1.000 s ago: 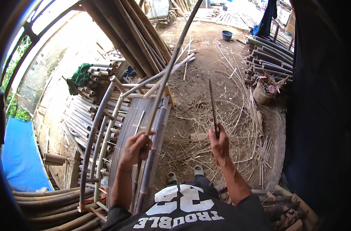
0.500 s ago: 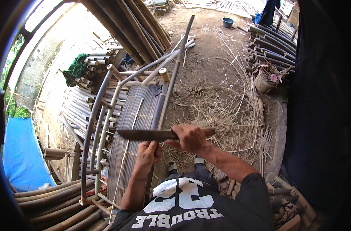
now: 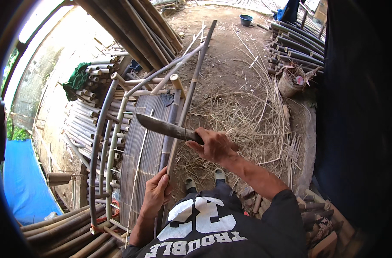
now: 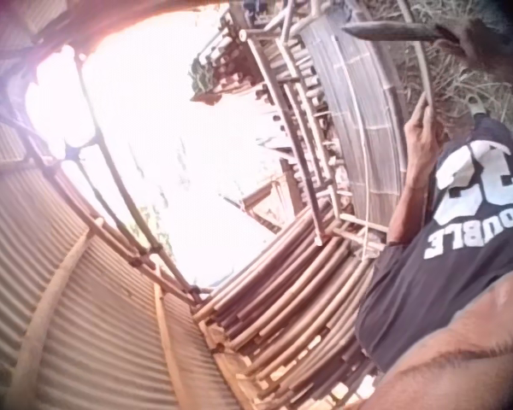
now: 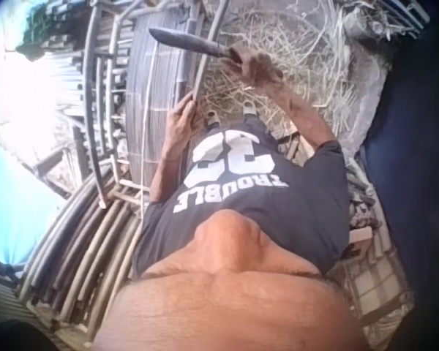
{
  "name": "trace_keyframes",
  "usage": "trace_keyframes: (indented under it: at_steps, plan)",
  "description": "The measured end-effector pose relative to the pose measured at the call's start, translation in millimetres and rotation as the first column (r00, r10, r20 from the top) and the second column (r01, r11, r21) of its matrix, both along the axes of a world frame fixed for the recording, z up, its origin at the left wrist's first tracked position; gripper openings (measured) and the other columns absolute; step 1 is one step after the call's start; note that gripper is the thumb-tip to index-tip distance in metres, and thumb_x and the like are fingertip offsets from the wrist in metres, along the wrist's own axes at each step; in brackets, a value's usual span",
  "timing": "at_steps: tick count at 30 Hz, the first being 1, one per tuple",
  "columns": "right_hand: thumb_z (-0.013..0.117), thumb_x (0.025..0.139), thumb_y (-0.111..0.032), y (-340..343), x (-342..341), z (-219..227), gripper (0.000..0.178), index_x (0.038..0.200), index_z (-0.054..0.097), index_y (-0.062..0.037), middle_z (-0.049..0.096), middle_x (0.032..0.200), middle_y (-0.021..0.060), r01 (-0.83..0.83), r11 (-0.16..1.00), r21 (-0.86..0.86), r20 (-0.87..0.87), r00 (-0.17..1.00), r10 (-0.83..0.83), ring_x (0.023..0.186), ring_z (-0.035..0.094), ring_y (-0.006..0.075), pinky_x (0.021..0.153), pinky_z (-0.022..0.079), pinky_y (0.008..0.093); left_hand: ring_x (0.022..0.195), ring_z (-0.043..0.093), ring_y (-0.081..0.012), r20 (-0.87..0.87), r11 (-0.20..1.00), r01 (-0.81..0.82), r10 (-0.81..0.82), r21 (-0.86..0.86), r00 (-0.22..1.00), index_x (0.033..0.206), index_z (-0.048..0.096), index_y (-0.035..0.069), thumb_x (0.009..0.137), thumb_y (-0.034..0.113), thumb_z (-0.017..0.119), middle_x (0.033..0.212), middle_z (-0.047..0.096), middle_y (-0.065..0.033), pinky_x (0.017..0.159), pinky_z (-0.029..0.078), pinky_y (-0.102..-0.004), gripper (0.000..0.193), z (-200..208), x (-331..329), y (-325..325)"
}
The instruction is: The person uses a machete to split and smooth thin bamboo strips, then weaves them into a rectangular bamboo frame. The person repeatedly cuts the strips, places them into the weave, and adjusts the structure.
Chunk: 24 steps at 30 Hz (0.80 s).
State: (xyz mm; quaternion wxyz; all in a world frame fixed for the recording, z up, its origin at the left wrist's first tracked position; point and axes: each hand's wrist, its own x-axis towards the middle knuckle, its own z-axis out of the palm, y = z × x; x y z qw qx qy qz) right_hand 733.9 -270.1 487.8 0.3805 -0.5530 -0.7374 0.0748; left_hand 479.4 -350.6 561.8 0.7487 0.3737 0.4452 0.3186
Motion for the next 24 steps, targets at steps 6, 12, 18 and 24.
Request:
trace_keyframes:
  at_steps: [6,12,18,24]
  plan:
    - [0.038,0.101,-0.054,7,19,1,0.05,0.084,0.052,-0.0091,0.051,0.053,0.0039,0.107,0.979,-0.173,-0.118,0.985,-0.129,0.039,0.051,0.0151,0.033,0.046,0.0326,0.047,0.034,-0.0016,-0.049,0.996,0.079,-0.077,0.038,0.996,0.141,0.045,0.001,0.104,0.023,0.047,0.063,0.042,0.0051,0.04,0.029,-0.0178,0.043,-12,-16,-24]
    - [0.044,0.1,-0.049,12,40,7,0.043,0.081,0.052,-0.0108,0.05,0.055,0.0013,0.198,0.953,-0.231,-0.126,0.965,-0.231,0.041,0.045,0.0116,0.035,0.045,0.0319,0.052,0.035,-0.0038,-0.071,0.995,0.084,-0.088,-0.062,0.994,0.14,0.045,-0.003,0.104,0.015,0.048,0.064,0.042,0.0045,0.044,0.029,-0.0196,0.041,-1,-29,-39]
    - [0.032,0.1,-0.059,5,38,-3,0.054,0.083,0.052,-0.0115,0.048,0.053,-0.0018,0.028,0.993,0.112,0.063,0.997,-0.035,0.039,0.046,0.0086,0.029,0.042,0.0313,0.044,0.035,-0.0025,-0.078,0.995,0.096,-0.097,-0.015,0.992,0.139,0.047,-0.003,0.102,0.027,0.051,0.06,0.044,0.0034,0.038,0.028,-0.0192,0.047,-7,-37,-44]
    - [0.03,0.099,-0.062,4,44,-3,0.059,0.084,0.054,-0.0098,0.04,0.049,-0.0012,0.099,0.986,0.132,0.085,0.99,-0.111,0.034,0.034,0.0079,0.026,0.036,0.0294,0.045,0.033,-0.0028,-0.108,0.997,0.08,-0.082,-0.022,0.991,0.136,0.048,-0.006,0.103,0.023,0.05,0.059,0.043,0.0037,0.039,0.025,-0.0204,0.045,-14,-43,-55]
